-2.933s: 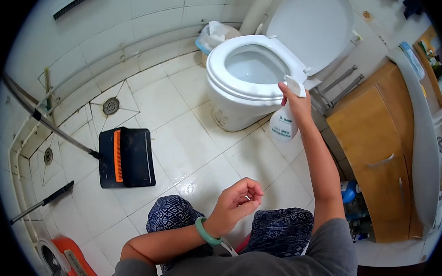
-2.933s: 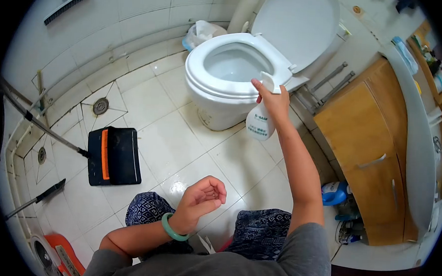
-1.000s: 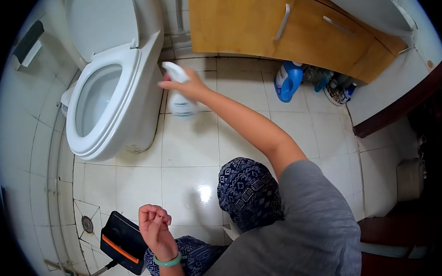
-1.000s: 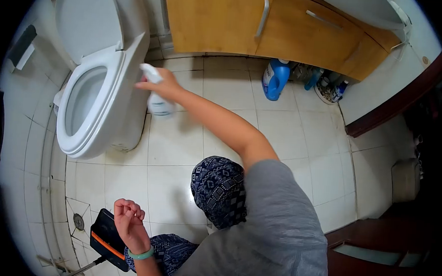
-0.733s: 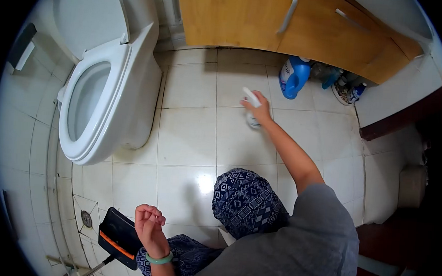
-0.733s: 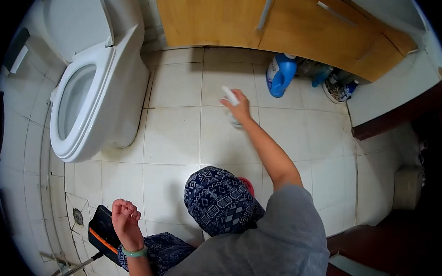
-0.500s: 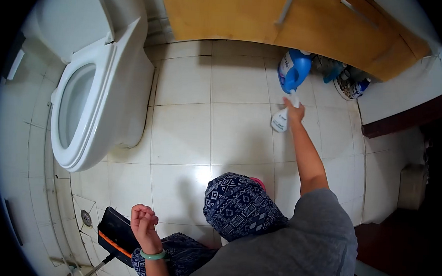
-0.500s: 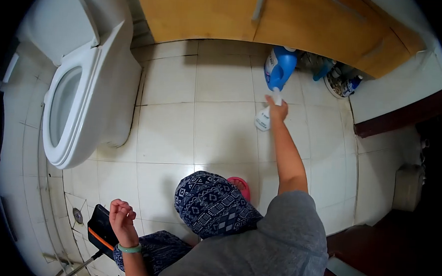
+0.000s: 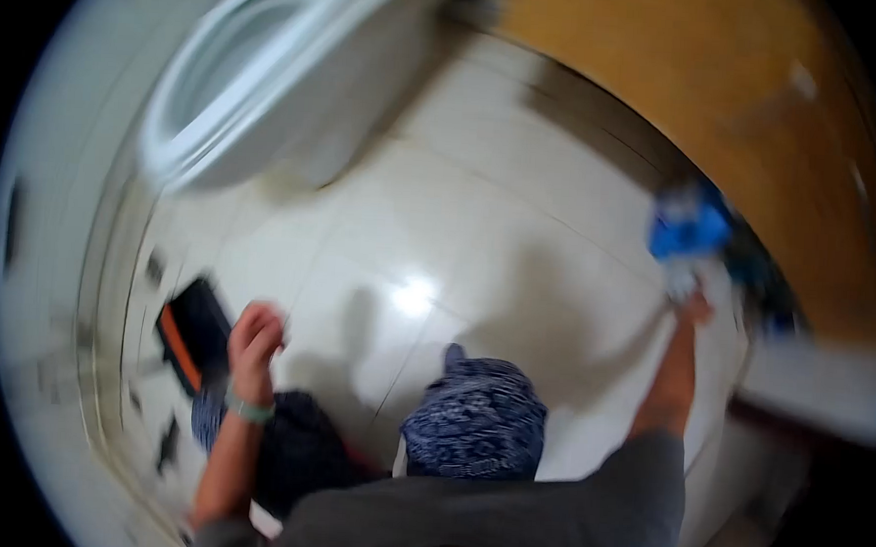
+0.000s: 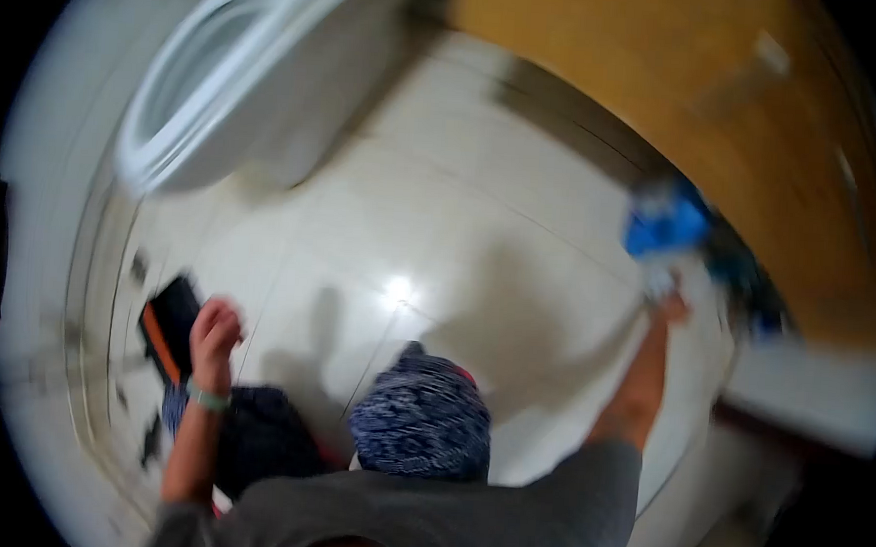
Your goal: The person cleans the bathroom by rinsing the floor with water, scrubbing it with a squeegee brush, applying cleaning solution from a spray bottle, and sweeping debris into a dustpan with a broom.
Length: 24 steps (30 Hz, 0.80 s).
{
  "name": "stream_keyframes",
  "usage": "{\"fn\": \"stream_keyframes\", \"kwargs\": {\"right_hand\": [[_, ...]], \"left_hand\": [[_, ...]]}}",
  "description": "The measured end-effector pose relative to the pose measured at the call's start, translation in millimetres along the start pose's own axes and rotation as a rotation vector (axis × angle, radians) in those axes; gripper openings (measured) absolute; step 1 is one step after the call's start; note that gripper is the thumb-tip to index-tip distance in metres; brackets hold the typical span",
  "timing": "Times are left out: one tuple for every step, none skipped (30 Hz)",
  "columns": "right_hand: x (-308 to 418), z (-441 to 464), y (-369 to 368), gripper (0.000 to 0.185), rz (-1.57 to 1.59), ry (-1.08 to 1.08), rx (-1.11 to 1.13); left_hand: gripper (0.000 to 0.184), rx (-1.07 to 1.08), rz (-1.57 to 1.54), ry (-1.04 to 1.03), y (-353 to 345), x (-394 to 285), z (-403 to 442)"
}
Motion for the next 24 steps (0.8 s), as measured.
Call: {"fn": "stream_keyframes", "kwargs": {"right_hand": [[0.6,2.6,-22.7,0.052,-0.012,-0.013,0.091],[0.2,3.3,-49.8,0.052,-0.014,-0.037,0.172],[-1.3,1.6,-68.7,0.052,-0.025,-0.061,0.227],[-4.9,1.1,-85.3,0.051,-0.038,-0.092,0.264],[-7.1,9.5,-95.2,0.051,-0.060,-0.127,0.297],[-10.5,3.1,-104.1,0.051,-0.089,-0.158,0.314],[-10.5,-3.9,-108.1,0.050,-0.112,-0.185,0.322],[-11.4,-6.7,-108.3,0.050,-0.144,-0.211,0.331],[-11.9,-15.6,-107.9,0.050,-0.161,-0.233,0.331],[-9.7,-21.9,-101.9,0.050,-0.182,-0.254,0.329],[-4.6,-27.7,-93.0,0.049,-0.203,-0.264,0.318],[-24.2,-31.2,-88.4,0.049,-0.211,-0.312,0.316],[-18.8,-36.1,-79.2,0.049,-0.230,-0.320,0.313],[-10.6,-44.1,-71.8,0.049,-0.242,-0.327,0.308],[-6.2,-48.6,-60.5,0.049,-0.259,-0.336,0.299],[3.4,-55.8,-54.3,0.049,-0.265,-0.332,0.299],[16.0,-66.6,-49.7,0.049,-0.266,-0.331,0.307],[33.7,-78.3,-48.2,0.049,-0.265,-0.322,0.335],[53.3,-94.3,-50.8,0.049,-0.262,-0.308,0.381],[77.6,-116.8,-57.4,0.049,-0.256,-0.279,0.448],[101.4,-144.4,-64.0,0.049,-0.242,-0.245,0.530],[145.3,-193.0,-71.9,0.041,-0.256,-0.124,0.621],[206.1,-276.2,-87.8,0.035,-0.253,0.078,0.763],[250.3,-346.0,-95.8,0.030,-0.239,0.234,0.881]], "left_hand": [[0.006,-0.016,0.013,0.009,-1.8,3.7,-0.6],[0.006,0.002,-0.015,-0.039,1.0,5.5,-0.7],[0.007,0.036,-0.037,-0.052,-2.4,7.5,-1.1],[0.013,0.050,-0.103,-0.037,-4.7,10.6,-3.4],[0.012,0.080,-0.102,-0.055,-27.5,-2.5,-10.4],[0.011,0.096,-0.125,-0.025,-28.9,1.1,-13.3],[0.011,0.124,-0.133,-0.010,-28.5,4.1,-15.5],[0.010,0.128,-0.104,-0.067,-30.7,3.0,-17.1],[0.009,0.140,-0.115,-0.067,-31.4,5.0,-19.0],[0.009,0.145,-0.142,-0.069,-29.7,0.7,-22.6],[0.009,0.163,-0.174,-0.067,-30.6,-4.4,-26.8],[0.009,0.156,-0.140,-0.060,-40.6,7.3,-28.7],[0.009,0.170,-0.155,-0.070,-41.3,5.3,-30.8],[0.010,0.182,-0.170,-0.080,-41.9,3.0,-33.8],[0.010,0.176,-0.175,-0.085,-41.5,0.5,-36.6],[0.010,0.182,-0.184,-0.078,-41.4,-2.6,-40.7],[0.011,0.183,-0.185,-0.073,-38.8,-6.4,-43.7],[0.014,0.191,-0.221,-0.054,-38.1,-8.6,-46.7],[0.017,0.181,-0.253,-0.095,-36.4,-14.7,-47.5],[0.019,0.170,-0.282,-0.099,-33.7,-16.6,-49.1],[0.022,0.160,-0.311,-0.108,-30.0,-17.3,-49.2],[0.025,0.143,-0.325,-0.098,-25.8,-14.2,-49.2],[0.027,0.131,-0.344,-0.084,-23.1,-11.1,-48.4],[0.031,0.119,-0.309,-0.044,-19.3,-7.3,-47.6]]}}
Point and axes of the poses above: each hand's wrist, its own z-axis towards the middle knuckle, its own y-axis out of the back of the hand, x = y × z, the point moved 8 cm from there along z, towards the middle knuckle, and after that the axes turned 5 degrees about -y, right-handed, at the moved point
